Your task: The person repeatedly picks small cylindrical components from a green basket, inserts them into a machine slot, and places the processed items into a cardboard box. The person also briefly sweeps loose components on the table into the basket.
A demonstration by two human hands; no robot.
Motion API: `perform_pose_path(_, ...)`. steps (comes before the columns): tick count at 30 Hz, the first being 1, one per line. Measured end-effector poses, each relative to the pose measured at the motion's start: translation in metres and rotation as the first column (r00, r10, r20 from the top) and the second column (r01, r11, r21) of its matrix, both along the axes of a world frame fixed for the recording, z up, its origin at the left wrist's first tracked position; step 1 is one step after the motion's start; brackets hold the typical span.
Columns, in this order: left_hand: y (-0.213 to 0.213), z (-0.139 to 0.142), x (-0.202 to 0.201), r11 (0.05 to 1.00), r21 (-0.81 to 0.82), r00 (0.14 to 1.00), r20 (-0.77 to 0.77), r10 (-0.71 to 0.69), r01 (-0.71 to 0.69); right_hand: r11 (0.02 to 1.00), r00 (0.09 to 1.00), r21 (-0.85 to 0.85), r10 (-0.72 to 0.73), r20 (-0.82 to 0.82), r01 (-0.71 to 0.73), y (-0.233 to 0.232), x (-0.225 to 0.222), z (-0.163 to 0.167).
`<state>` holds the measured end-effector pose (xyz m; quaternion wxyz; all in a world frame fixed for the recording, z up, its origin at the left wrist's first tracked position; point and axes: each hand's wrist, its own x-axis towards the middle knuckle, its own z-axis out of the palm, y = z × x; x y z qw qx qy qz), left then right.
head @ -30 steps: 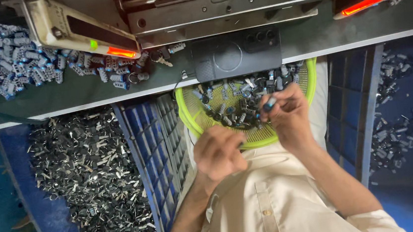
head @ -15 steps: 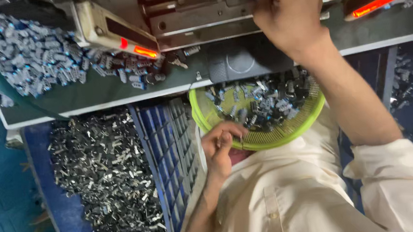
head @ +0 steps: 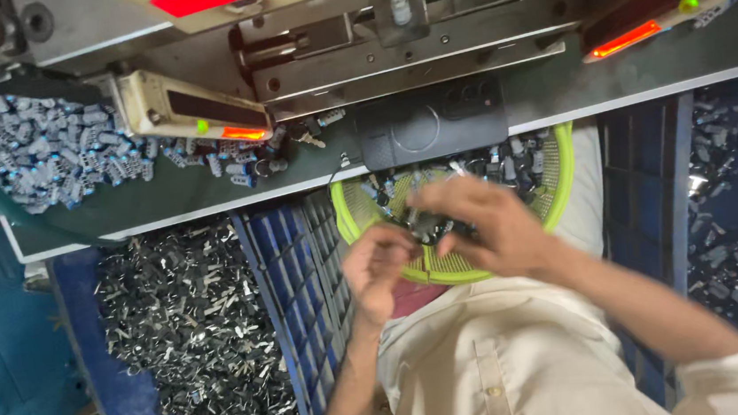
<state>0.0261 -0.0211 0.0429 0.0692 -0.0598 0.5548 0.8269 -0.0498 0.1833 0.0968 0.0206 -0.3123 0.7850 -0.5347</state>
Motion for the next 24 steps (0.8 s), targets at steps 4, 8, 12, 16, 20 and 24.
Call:
perform_pose_path(4,0.020,0.011,-0.006,0.934,-0.354,0.937,-0.339,-0.082,-0.046,0.941,0.908,-0.107,-0.274,0.316,0.322,-0.004,0.051,-0.046)
perform_pose_path(8,0.030,0.012,-0.011,0.925,-0.373,0.985,-0.116,-0.128,0.077,0.919,0.883,-0.118,-0.316,0.346,0.375,0.002,0.069,-0.065)
perform_pose_path(12,0.030,0.015,-0.013,0.802,-0.587,0.923,-0.360,-0.132,-0.114,0.882,0.796,-0.254,-0.193,0.574,0.397,0.007,0.063,-0.075)
perform_pose_path(16,0.026,0.023,-0.019,0.664,-0.637,0.769,-0.622,-0.145,-0.390,0.740,0.604,-0.425,0.033,0.796,0.521,0.004,0.057,-0.085)
perform_pose_path(20,0.022,0.030,-0.020,0.587,-0.669,0.719,-0.666,-0.201,-0.456,0.757,0.662,-0.490,0.101,0.742,0.433,-0.005,0.056,-0.099)
perform_pose_path(24,-0.010,0.035,-0.003,0.768,-0.506,0.778,-0.628,-0.015,-0.393,0.705,0.599,-0.437,0.021,0.800,0.558,-0.006,0.047,-0.100)
